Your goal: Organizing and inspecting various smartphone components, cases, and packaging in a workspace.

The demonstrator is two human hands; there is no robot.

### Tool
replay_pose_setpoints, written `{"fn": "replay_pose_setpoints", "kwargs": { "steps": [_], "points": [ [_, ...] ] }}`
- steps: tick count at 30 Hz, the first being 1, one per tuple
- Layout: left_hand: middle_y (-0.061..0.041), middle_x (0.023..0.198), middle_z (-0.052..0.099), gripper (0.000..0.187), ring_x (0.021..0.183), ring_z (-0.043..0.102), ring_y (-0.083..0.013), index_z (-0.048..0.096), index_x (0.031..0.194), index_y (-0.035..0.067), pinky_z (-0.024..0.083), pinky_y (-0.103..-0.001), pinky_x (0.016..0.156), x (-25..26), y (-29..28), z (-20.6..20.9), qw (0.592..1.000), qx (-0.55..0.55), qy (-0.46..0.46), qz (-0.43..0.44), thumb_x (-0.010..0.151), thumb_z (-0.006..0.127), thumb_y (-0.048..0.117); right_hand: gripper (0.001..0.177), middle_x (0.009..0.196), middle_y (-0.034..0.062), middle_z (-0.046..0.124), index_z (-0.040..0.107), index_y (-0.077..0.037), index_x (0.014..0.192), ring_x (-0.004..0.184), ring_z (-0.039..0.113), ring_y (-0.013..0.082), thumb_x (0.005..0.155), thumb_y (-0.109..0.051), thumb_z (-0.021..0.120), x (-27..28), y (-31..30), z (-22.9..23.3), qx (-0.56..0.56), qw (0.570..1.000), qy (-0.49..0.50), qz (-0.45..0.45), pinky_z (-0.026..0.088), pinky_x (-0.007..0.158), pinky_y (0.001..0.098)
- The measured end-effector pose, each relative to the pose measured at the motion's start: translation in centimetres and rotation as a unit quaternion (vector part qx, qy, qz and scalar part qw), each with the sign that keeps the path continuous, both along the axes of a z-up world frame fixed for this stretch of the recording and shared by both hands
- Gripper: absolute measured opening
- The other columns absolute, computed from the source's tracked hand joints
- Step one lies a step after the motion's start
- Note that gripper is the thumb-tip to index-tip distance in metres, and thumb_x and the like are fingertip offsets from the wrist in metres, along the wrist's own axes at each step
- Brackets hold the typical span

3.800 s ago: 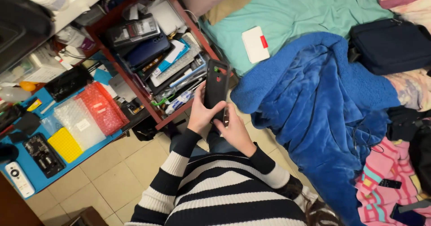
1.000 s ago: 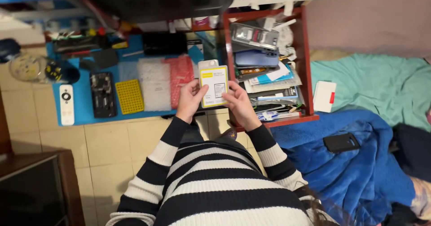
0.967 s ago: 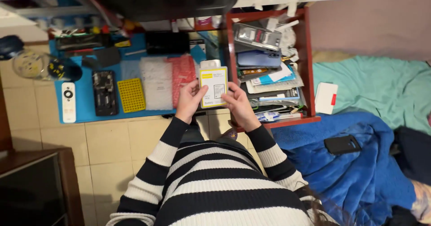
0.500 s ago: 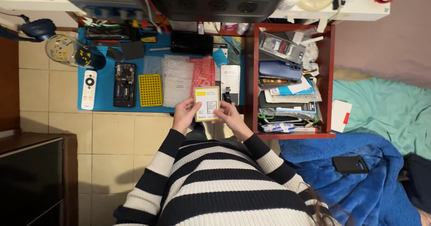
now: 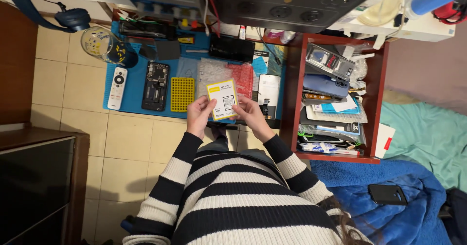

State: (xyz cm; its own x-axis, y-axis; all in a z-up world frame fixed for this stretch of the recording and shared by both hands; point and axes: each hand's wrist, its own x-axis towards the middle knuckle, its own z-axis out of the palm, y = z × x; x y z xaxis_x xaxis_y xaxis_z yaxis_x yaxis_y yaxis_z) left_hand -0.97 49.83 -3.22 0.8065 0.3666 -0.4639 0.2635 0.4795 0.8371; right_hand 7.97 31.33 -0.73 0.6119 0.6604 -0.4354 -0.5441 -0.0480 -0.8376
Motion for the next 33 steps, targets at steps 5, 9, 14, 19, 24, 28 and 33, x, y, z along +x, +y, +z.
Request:
{"fn": "replay_pose_setpoints", "kwargs": {
  "steps": [5,9,14,19,24,28,33],
  "points": [
    [-0.01,0.104,0.077,0.03,0.089,0.073,-0.0117,0.068,0.12,-0.003,0.058,-0.026,0.074,0.1,1.1,0.5,1.0,-0.008,-0.007,-0.001,0.096,0.071,0.015,0.034,0.112,0.0101,0.075,0.059,0.0,0.133,0.095,0.073,0.0152,0.104,-0.018,0.06,-0.1,1.0,0.1,0.0,1.0,-0.005,-0.011,0.062,0.081,0.0305],
    [-0.01,0.106,0.076,0.033,0.089,0.073,-0.0115,0.067,0.122,-0.003,0.058,-0.026,0.074,0.4,1.7,0.8,1.0,-0.006,-0.015,-0.014,0.095,0.071,0.016,0.032,0.111,0.0113,0.076,0.059,0.0,0.131,0.091,0.074,0.0168,0.104,-0.018,0.059,-0.2,1.3,0.4,0.002,1.0,0.004,-0.015,0.06,0.08,0.0301],
    [-0.012,0.108,0.077,0.041,0.092,0.073,-0.0139,0.062,0.129,-0.005,0.059,-0.027,0.077,0.7,2.2,0.6,1.0,0.019,-0.016,-0.016,0.095,0.072,0.015,0.032,0.111,0.012,0.076,0.059,0.0,0.13,0.09,0.075,0.0196,0.103,-0.017,0.059,-0.4,1.8,1.8,-0.006,0.999,0.007,-0.034,0.061,0.079,0.031],
    [-0.02,0.122,0.071,0.065,0.108,0.07,-0.0203,0.045,0.146,-0.003,0.057,-0.031,0.088,1.0,1.7,1.2,0.989,0.139,-0.049,0.003,0.091,0.075,0.016,0.033,0.118,0.0134,0.073,0.06,0.003,0.132,0.102,0.072,0.0208,0.102,-0.013,0.062,-1.8,2.8,1.5,0.016,0.995,-0.064,-0.073,0.063,0.085,0.0339],
    [-0.015,0.152,0.049,0.073,0.136,0.05,-0.0226,0.027,0.16,0.008,0.044,-0.037,0.109,0.9,1.4,5.4,0.994,0.048,-0.066,-0.068,0.1,0.049,0.044,0.053,0.141,0.0168,0.061,0.055,-0.004,0.147,0.119,0.066,0.0231,0.097,-0.015,0.07,-3.0,4.3,6.9,-0.028,0.965,-0.262,-0.013,0.061,0.095,0.0353],
    [-0.009,0.158,0.046,0.067,0.14,0.047,-0.0214,0.03,0.159,0.008,0.041,-0.038,0.112,0.5,1.8,5.5,0.991,-0.076,-0.076,-0.076,0.105,0.032,0.048,0.059,0.155,0.0165,0.052,0.054,-0.01,0.151,0.129,0.062,0.0256,0.095,-0.015,0.072,-3.8,4.7,9.4,-0.046,0.932,-0.358,0.028,0.06,0.098,0.0358],
    [-0.012,0.159,0.048,0.061,0.141,0.05,-0.0219,0.037,0.156,0.002,0.041,-0.036,0.116,0.2,2.0,5.4,0.97,-0.191,-0.136,-0.069,0.11,0.028,0.04,0.062,0.154,0.018,0.05,0.055,-0.014,0.15,0.132,0.059,0.0289,0.091,-0.013,0.075,-4.0,5.1,10.7,-0.083,0.906,-0.414,0.034,0.058,0.097,0.0356]
  ]
}}
